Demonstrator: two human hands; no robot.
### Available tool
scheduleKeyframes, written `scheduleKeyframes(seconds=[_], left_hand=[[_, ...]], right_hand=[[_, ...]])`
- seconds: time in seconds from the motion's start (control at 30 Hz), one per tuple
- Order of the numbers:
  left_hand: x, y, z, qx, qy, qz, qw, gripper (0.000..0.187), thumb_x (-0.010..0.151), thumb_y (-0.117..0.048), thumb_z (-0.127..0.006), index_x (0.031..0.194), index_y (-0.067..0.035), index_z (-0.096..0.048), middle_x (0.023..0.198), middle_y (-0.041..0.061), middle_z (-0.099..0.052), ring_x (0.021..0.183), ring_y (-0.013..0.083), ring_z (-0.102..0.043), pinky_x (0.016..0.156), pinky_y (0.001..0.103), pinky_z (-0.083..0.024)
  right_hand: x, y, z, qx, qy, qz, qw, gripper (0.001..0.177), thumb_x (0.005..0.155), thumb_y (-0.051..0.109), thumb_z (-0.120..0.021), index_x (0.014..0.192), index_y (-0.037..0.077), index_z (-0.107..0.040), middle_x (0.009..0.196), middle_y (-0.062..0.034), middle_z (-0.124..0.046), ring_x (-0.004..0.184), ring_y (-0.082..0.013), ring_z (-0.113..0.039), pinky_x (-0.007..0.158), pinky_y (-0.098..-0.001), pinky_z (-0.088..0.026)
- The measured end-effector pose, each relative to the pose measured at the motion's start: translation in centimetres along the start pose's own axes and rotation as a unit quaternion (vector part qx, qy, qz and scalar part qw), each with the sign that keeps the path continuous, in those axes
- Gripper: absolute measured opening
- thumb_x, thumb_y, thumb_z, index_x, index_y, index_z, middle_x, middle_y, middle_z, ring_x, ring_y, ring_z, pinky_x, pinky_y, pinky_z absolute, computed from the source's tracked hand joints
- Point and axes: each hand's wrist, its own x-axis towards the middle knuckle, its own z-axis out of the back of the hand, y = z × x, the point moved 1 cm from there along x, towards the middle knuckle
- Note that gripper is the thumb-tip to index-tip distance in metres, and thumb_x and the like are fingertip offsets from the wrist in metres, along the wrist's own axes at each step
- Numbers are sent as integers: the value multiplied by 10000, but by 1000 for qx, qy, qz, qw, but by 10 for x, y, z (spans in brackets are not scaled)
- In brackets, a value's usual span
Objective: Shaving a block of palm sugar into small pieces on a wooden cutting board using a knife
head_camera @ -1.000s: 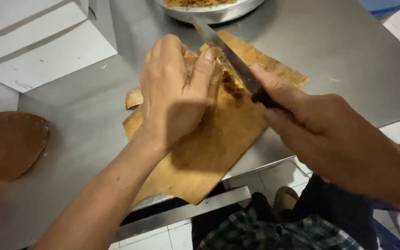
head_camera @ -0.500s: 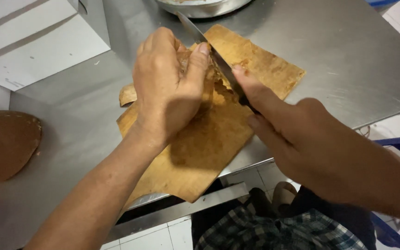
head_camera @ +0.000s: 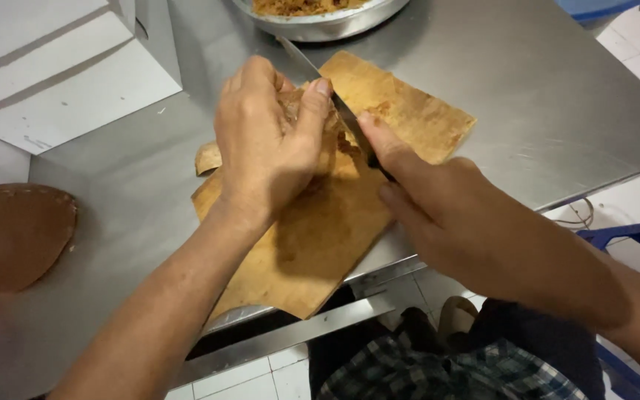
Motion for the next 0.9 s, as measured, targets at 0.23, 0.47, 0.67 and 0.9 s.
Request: scheduleKeyframes(seconds=[0.23,0.47,0.67,0.9], left_hand=[[-2,-2,0,7,-12,2,1000,347,957,-327,-660,831,-70,-464,718,57,-524,762,290,-536,669,439,-395],[0,-6,4,-9,-14,-3,1000,355,961,-346,-646,809,-85,-460,724,35,-516,745,238,-522,651,404,-384],[-1,-6,4,-13,2,18,1000,331,965,-345,-629,816,-103,-461,746,24,-535,780,248,-524,676,416,-392],[0,-8,5,7,17,41,999,353,948,-366,-623,847,-74,-453,732,73,-537,802,299,-533,669,446,-387]], right_hand=[[4,5,-1,1,-17,99,995,693,1032,286,-382,1693,208,-186,750,-144,-693,542,-245,-595,529,-363,-467],[18,0,-3,7,3,83,997,740,1006,320,-391,1705,214,-173,936,-155,-736,717,-246,-680,670,-369,-482],[29,0,-5,-43,54,57,996,601,1022,377,-354,1610,259,-316,809,-144,-710,696,-282,-695,697,-402,-480],[-9,-4,10,110,-44,54,991,674,962,290,-492,1632,324,-434,493,-85,-591,218,-192,-479,179,-348,-460]])
